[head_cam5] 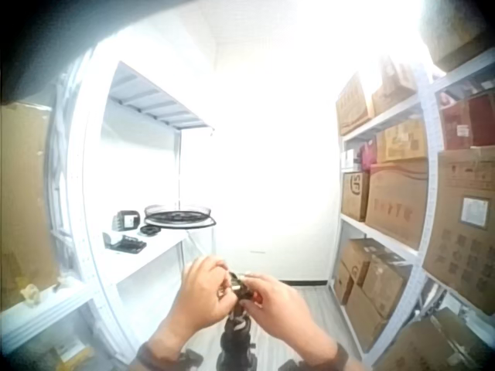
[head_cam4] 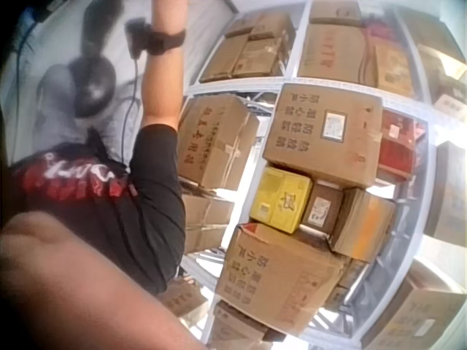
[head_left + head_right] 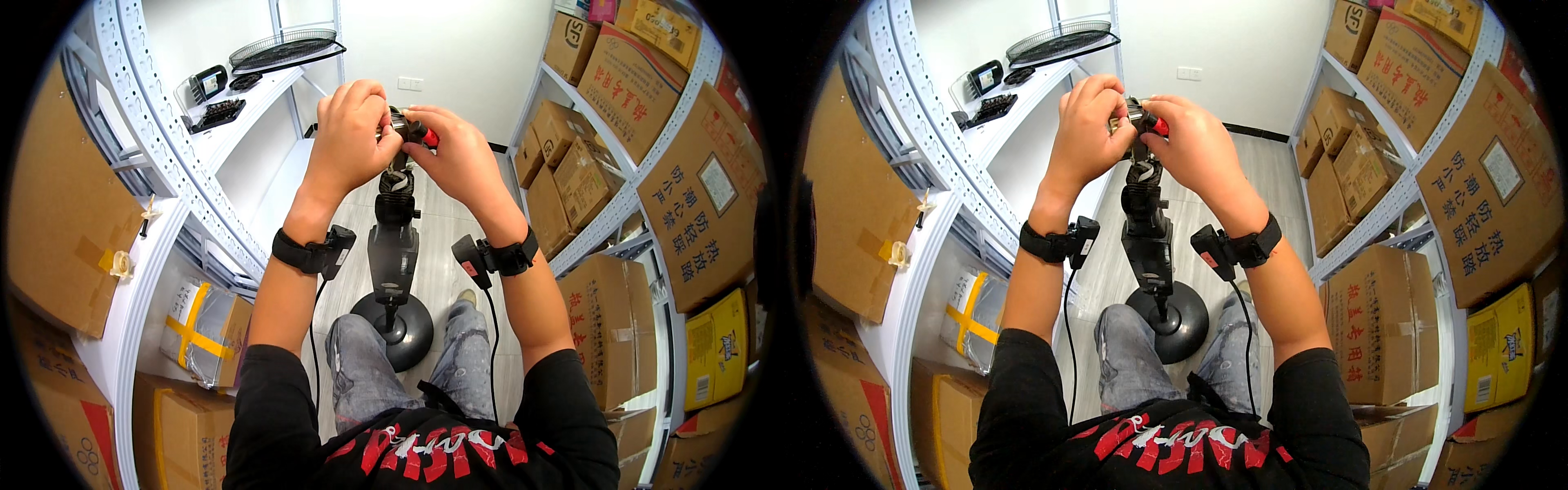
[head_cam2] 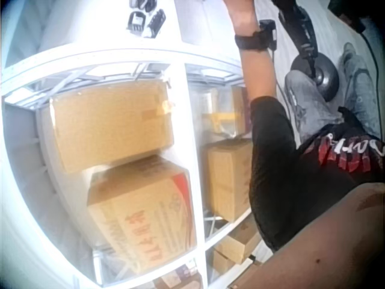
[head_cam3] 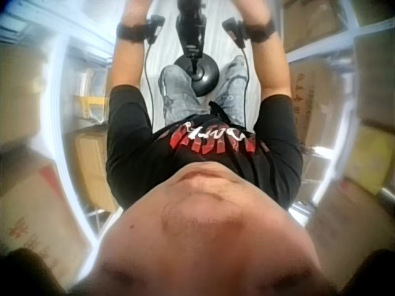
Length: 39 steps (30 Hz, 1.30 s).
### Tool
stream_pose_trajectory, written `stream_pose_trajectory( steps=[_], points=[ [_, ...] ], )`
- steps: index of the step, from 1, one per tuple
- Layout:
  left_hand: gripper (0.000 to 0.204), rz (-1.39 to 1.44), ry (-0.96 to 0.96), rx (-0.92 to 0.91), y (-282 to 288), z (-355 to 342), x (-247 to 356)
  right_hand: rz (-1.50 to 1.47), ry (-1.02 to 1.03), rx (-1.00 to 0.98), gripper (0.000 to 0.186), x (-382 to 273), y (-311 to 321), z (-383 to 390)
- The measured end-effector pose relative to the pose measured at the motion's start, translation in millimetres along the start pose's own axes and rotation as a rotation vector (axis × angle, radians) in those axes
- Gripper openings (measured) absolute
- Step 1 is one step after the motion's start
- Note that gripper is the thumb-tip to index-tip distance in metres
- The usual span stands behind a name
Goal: The person uses a screwdriver to adjust a mechanical component clamped in a vise. They repeatedly tighten and loosen screws while rotating the object to access different sides.
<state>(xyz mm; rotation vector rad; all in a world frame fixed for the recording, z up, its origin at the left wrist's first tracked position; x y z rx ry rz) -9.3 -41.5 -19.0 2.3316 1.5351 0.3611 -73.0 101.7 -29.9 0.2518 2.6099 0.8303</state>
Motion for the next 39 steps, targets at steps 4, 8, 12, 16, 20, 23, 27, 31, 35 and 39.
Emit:
stream_pose_trajectory(
  steps=[4,8,12,16,20,23,27,31,35,39],
  points=[
    [0.011,-0.041,-0.001,-0.047,0,2,-2,-0.033,-0.078,-0.050,0.041,0,0,-1],
    [0.010,-0.032,-0.003,-0.029,0,4,-3,-0.044,-0.094,-0.075,0.043,4,1,-4],
    [0.008,0.022,0.018,0.010,0,5,-6,-0.216,-0.163,-0.024,0.036,14,4,0],
    [0.006,0.068,0.100,-0.020,3,12,-24,-0.231,-0.157,-0.077,0.026,13,3,2],
    [0.008,0.148,0.104,-0.023,1,15,-29,-0.228,-0.037,0.050,0.021,11,-1,3],
    [0.008,0.195,0.132,-0.030,-1,15,-30,-0.187,-0.065,0.074,0.019,11,-4,0],
    [0.007,0.227,0.179,-0.028,0,16,-23,-0.148,-0.072,0.088,0.016,13,-5,-4],
    [0.007,0.234,0.185,-0.028,0,16,-21,-0.086,-0.048,0.094,0.017,12,-4,-8],
    [0.007,0.254,0.187,-0.025,-3,16,-21,-0.022,0.009,0.053,0.015,10,-3,-14],
    [0.008,0.241,0.188,-0.029,-4,15,-21,0.012,0.052,0.057,0.012,7,-4,-17]
  ],
)
Point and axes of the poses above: each hand's wrist, its own z-axis away from the middle knuckle, its own y-axis out of the back of the hand, x = y × z, the point moved 6 cm from there along -z, towards the middle knuckle, and after that the axes turned 1 degree about -x, right-handed, at the moved point
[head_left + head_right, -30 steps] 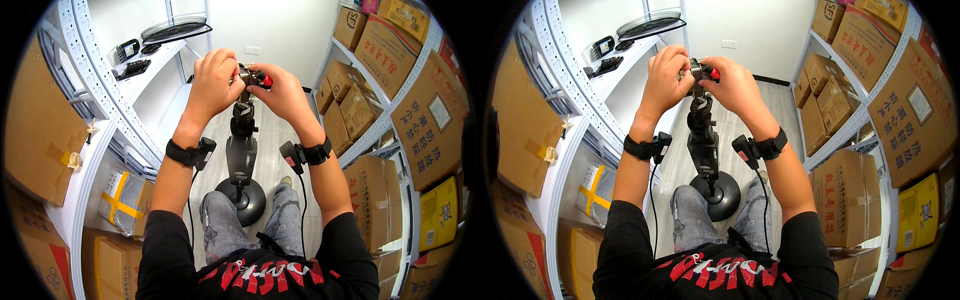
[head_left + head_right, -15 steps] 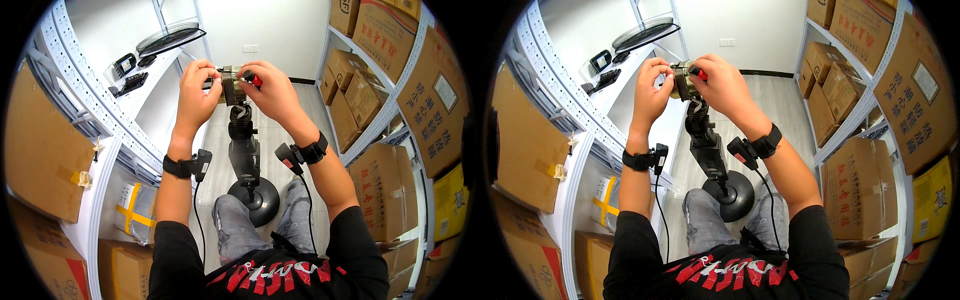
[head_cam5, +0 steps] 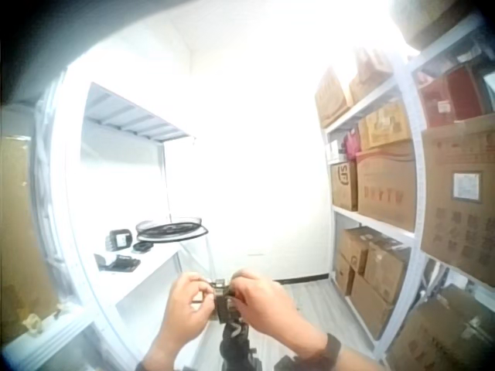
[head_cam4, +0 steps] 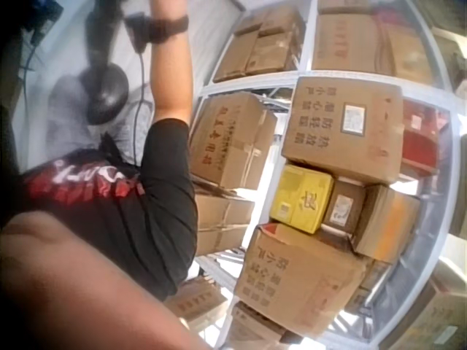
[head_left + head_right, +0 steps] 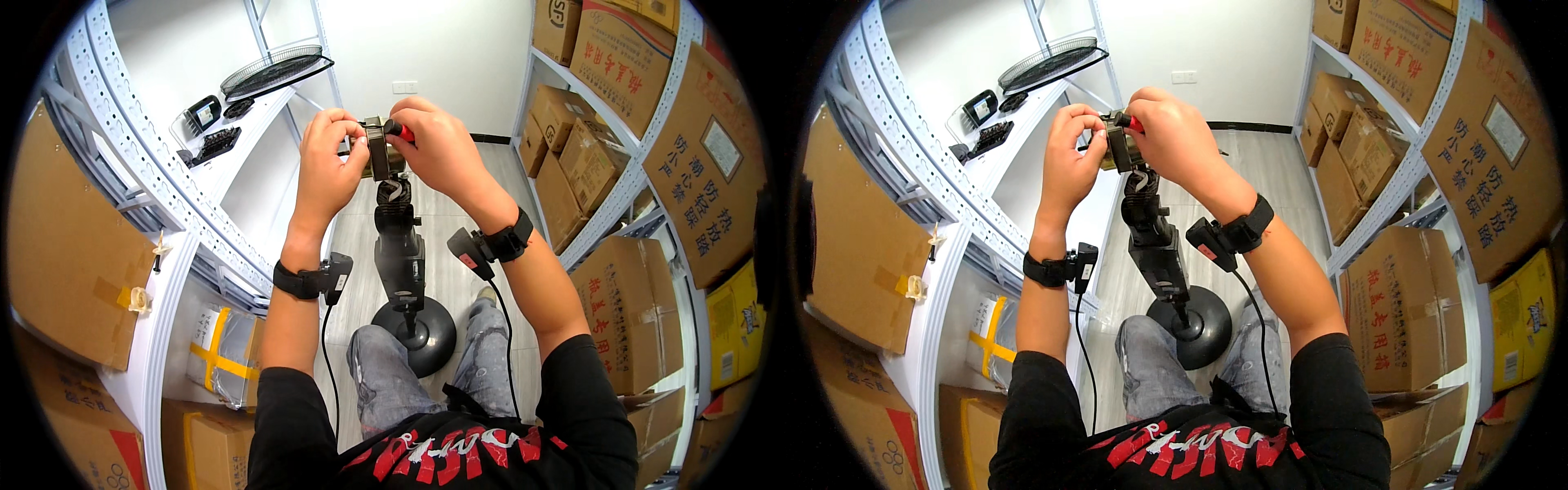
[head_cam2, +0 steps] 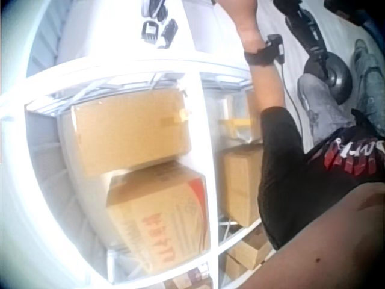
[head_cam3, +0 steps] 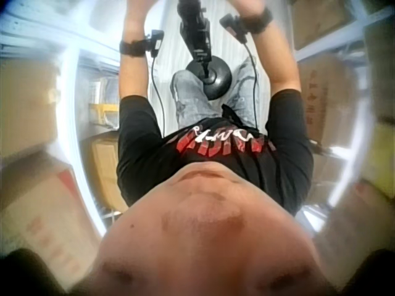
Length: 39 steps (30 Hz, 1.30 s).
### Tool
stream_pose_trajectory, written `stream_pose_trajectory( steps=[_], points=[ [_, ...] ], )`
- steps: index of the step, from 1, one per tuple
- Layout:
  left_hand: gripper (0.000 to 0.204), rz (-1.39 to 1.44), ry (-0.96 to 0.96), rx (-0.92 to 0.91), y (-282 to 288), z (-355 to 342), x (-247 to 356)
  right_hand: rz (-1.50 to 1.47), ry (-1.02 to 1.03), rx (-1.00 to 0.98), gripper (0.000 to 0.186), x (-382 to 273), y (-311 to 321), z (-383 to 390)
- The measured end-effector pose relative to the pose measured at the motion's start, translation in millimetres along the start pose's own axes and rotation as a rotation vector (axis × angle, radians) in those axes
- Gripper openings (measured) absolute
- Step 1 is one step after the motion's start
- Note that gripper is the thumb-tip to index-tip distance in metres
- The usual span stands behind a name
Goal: The person uses a screwdriver to adjust a mechanical component clamped in a vise. They repeatedly tighten and loosen screws while rotating the object to access different sides.
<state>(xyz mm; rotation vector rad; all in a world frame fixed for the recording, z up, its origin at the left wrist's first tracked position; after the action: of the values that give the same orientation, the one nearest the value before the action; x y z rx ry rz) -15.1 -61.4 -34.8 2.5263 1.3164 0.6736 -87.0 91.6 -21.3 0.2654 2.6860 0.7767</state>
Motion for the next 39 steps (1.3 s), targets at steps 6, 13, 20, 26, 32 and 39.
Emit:
stream_pose_trajectory(
  steps=[6,13,20,26,32,39],
  points=[
    [0.009,0.002,0.008,-0.008,0,0,0,0.122,0.047,-0.046,0.014,-4,-1,1],
    [0.008,0.023,-0.006,-0.009,0,-1,1,-0.043,0.010,-0.044,0.014,-1,2,-2],
    [0.008,0.036,0.017,-0.016,0,-2,1,0.097,0.064,-0.085,0.012,-1,0,-6],
    [0.007,0.080,0.032,-0.001,-2,0,-6,-0.033,0.033,-0.060,0.014,0,6,-3],
    [0.007,0.055,0.030,-0.025,-2,0,-6,-0.004,0.089,-0.044,0.013,-2,6,0],
    [0.007,0.052,0.027,-0.034,-1,0,-5,-0.024,0.050,-0.043,0.015,-2,9,4]
  ],
)
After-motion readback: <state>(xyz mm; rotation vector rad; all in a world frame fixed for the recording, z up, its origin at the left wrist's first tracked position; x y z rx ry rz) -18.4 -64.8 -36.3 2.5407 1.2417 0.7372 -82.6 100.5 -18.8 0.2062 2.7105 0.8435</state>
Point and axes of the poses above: each hand's wrist, its own z-axis away from the middle knuckle, its own y-axis out of the back of the hand, x = y × z, the point moved 6 cm from there along -z, towards the middle knuckle, and after that the axes turned 1 degree about -x, right-handed, at the moved point
